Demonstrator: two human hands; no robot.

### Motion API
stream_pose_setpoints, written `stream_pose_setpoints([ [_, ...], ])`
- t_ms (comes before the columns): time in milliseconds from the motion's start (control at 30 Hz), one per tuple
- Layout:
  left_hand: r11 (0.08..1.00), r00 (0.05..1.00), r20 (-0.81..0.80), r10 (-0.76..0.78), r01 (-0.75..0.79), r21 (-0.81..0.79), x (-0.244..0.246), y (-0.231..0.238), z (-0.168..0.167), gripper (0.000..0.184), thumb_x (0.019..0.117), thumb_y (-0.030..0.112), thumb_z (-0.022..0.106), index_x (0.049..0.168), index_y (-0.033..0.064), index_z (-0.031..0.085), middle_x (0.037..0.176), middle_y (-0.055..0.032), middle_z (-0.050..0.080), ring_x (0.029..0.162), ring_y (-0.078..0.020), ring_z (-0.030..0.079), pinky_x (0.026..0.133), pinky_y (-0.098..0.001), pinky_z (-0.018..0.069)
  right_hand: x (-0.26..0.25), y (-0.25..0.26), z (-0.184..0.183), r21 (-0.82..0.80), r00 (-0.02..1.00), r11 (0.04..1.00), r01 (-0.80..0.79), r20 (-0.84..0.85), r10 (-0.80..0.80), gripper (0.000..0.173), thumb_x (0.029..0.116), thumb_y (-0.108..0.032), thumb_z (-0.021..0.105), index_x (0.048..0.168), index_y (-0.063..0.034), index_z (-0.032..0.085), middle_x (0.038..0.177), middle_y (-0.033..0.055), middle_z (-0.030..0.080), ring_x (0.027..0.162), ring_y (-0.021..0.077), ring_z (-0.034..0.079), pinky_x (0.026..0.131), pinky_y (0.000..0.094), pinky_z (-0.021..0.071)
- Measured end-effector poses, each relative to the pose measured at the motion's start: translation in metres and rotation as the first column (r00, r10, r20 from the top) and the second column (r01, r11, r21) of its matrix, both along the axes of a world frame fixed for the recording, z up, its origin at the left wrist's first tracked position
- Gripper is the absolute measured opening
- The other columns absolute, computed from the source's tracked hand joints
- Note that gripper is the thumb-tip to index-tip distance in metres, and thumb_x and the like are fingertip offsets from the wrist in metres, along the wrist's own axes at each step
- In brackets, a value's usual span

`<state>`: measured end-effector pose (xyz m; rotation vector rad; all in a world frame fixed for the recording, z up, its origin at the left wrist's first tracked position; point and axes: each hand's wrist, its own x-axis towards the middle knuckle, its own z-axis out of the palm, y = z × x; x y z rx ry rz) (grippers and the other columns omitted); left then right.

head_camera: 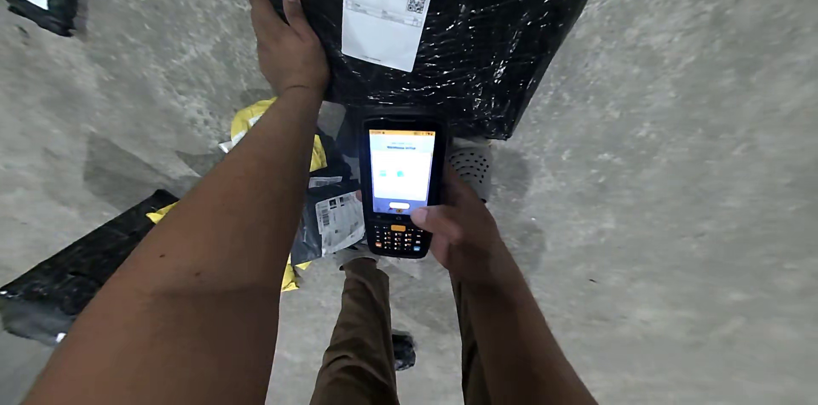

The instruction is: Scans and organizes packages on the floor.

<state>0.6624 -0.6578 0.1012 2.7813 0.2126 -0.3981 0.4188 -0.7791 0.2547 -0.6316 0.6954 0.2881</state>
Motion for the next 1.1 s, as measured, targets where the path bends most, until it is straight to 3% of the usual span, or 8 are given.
stream_pose_setpoints([
  [133,1.000,1.000,0.000,-0.007,0.007,-0.019,0.0005,0.0020,-0.0018,0.062,0.1076,0.054,0.025,0.152,0.0142,0.043,0.146,-0.0062,0.057,0.132,-0.0183,0.057,0.107,-0.0436,0.0478,0.0013,-0.0010,-0.0006,0.016,0.999,0.999,-0.030,-0.022,0.031,0.058,0.0846,-0.007,0.057,0.142,-0.0075,0.045,0.119,0.0186,0.068,0.106,0.0282,0.070,0.091,0.0453,0.0597],
  [433,1.000,1.000,0.009,-0.023,0.023,-0.010,-0.0004,0.0033,-0.0026,0.064,0.1078,0.054,0.024,0.153,0.0123,0.042,0.148,-0.0080,0.056,0.135,-0.0184,0.055,0.110,-0.0421,0.0459,0.0036,-0.0031,0.0036,-0.066,0.999,0.998,-0.019,-0.046,0.016,0.048,0.0837,-0.008,0.051,0.132,-0.0087,0.056,0.110,0.0081,0.071,0.099,0.0148,0.071,0.087,0.0363,0.0603],
  [567,1.000,1.000,0.006,-0.020,0.020,-0.012,0.0006,0.0021,-0.0012,0.063,0.1079,0.053,0.025,0.152,0.0116,0.042,0.148,-0.0082,0.055,0.135,-0.0181,0.054,0.110,-0.0415,0.0454,0.0022,-0.0029,0.0003,-0.026,1.000,1.000,0.009,-0.024,-0.010,0.049,0.0831,-0.007,0.052,0.132,-0.0061,0.056,0.113,0.0130,0.071,0.102,0.0208,0.071,0.089,0.0408,0.0601],
  [633,0.999,1.000,0.002,-0.028,0.028,-0.016,0.0006,0.0019,-0.0005,0.066,0.1079,0.054,0.024,0.154,0.0097,0.040,0.151,-0.0087,0.053,0.139,-0.0176,0.051,0.114,-0.0399,0.0419,0.0019,-0.0021,0.0001,-0.050,0.999,0.999,-0.001,-0.036,-0.001,0.050,0.0816,-0.006,0.052,0.131,-0.0076,0.057,0.111,0.0103,0.071,0.100,0.0181,0.071,0.087,0.0387,0.0604],
  [700,0.999,0.999,-0.003,-0.034,0.034,-0.005,0.0000,0.0020,-0.0001,0.068,0.1080,0.054,0.023,0.156,0.0082,0.038,0.154,-0.0094,0.051,0.141,-0.0178,0.049,0.116,-0.0389,0.0395,0.0027,-0.0024,0.0007,-0.053,0.998,0.999,-0.002,-0.057,-0.001,0.051,0.0810,-0.005,0.051,0.132,-0.0054,0.055,0.114,0.0145,0.070,0.102,0.0234,0.071,0.087,0.0426,0.0606],
  [833,0.999,0.999,0.008,-0.032,0.032,-0.006,0.0005,0.0029,-0.0020,0.064,0.1079,0.054,0.023,0.152,0.0112,0.042,0.149,-0.0078,0.055,0.137,-0.0176,0.052,0.112,-0.0403,0.0438,0.0026,-0.0041,-0.0009,-0.030,0.994,0.999,-0.011,-0.109,0.007,0.054,0.0810,-0.010,0.053,0.134,-0.0040,0.053,0.115,0.0187,0.070,0.102,0.0279,0.071,0.087,0.0464,0.0609],
  [1100,0.999,0.999,0.008,-0.041,0.041,-0.007,0.0010,0.0037,-0.0027,0.064,0.1079,0.053,0.023,0.152,0.0104,0.042,0.148,-0.0081,0.056,0.136,-0.0175,0.054,0.111,-0.0404,0.0444,0.0025,-0.0040,-0.0007,-0.076,0.996,0.997,-0.016,-0.089,0.009,0.049,0.0808,-0.009,0.051,0.130,-0.0059,0.057,0.109,0.0125,0.071,0.097,0.0202,0.072,0.085,0.0405,0.0609],
])
